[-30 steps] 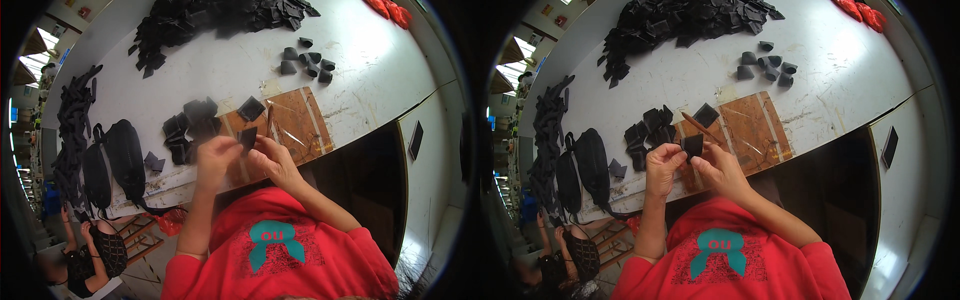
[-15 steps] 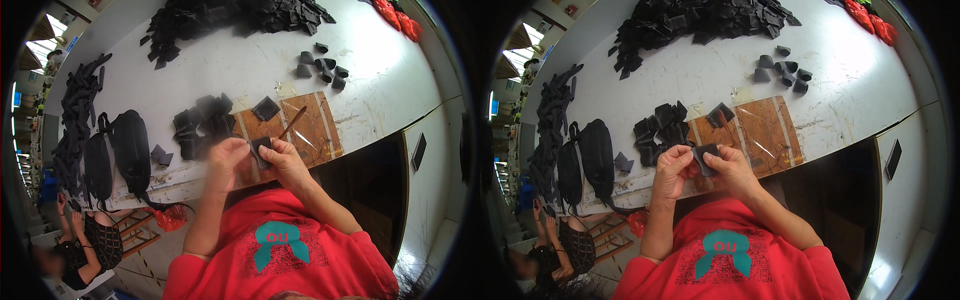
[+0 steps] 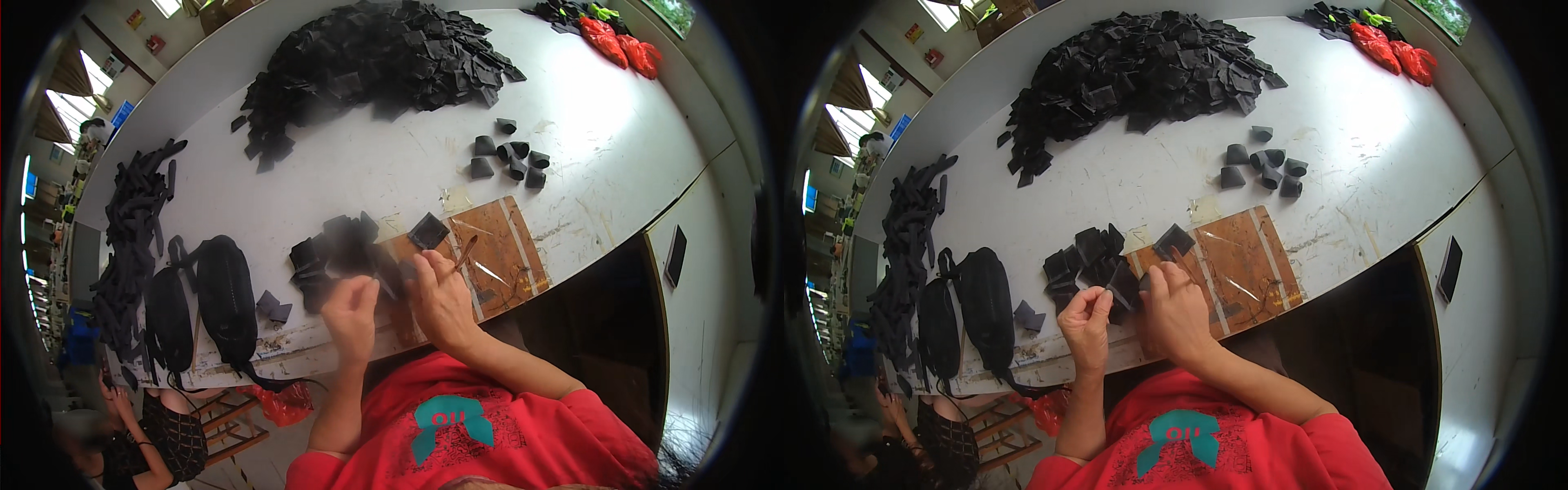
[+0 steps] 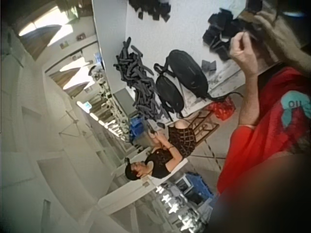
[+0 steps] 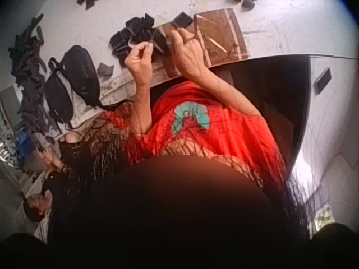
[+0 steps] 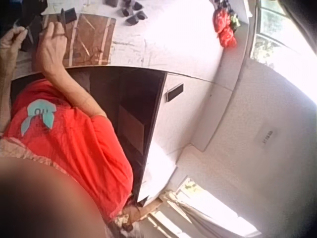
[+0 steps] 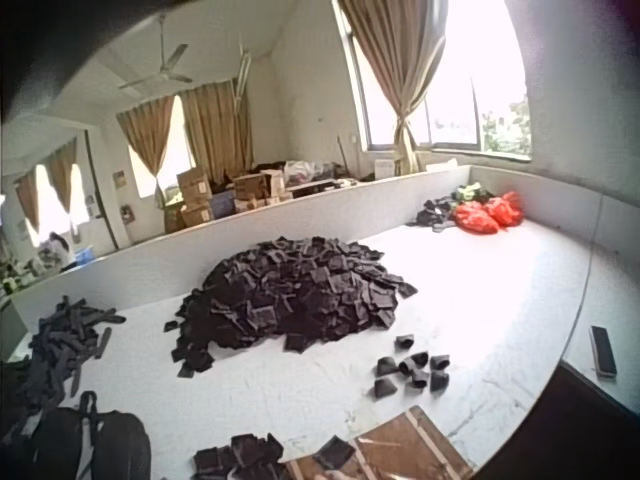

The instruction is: The recorder uses a small brush to apply a liquid substance (likely glue or primer) to the edges of small black foam or rubber pieces on a workbench.

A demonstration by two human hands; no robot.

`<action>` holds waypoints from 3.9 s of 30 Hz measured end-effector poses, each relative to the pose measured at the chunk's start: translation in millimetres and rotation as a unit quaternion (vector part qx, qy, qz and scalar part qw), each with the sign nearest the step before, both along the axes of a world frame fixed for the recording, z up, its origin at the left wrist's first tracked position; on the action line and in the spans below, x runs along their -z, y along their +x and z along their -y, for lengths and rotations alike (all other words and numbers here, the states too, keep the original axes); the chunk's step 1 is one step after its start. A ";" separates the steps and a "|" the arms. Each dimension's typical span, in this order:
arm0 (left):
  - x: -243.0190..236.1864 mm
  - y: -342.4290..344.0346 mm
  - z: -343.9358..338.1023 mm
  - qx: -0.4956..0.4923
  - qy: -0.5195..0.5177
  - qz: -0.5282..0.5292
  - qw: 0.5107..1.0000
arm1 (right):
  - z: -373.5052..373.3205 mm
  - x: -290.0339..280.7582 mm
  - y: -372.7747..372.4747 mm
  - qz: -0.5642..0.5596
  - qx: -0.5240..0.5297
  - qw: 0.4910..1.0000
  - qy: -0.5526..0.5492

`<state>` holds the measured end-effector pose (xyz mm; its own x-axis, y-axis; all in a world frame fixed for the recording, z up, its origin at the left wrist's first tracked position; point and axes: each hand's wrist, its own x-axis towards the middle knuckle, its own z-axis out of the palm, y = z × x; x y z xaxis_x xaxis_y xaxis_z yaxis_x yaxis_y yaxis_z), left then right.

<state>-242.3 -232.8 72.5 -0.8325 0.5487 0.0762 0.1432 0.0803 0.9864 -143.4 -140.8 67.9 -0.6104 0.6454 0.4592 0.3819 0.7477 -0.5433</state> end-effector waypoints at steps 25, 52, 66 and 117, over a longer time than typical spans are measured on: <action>-35.0 43.0 -17.1 0.174 0.083 0.336 0.922 | -25.2 -39.6 54.6 -0.125 -0.070 0.726 -0.673; -86.9 23.5 -71.8 0.223 0.187 -0.133 0.948 | -73.0 -94.7 49.2 -0.195 -0.185 0.951 -0.151; -76.0 41.9 -59.4 0.126 0.292 0.147 0.937 | -65.3 -84.9 38.2 -0.235 -0.145 0.960 -0.033; -36.1 36.9 -7.5 0.208 0.130 0.479 0.843 | -39.3 -24.2 63.4 -0.224 -0.144 0.550 -0.791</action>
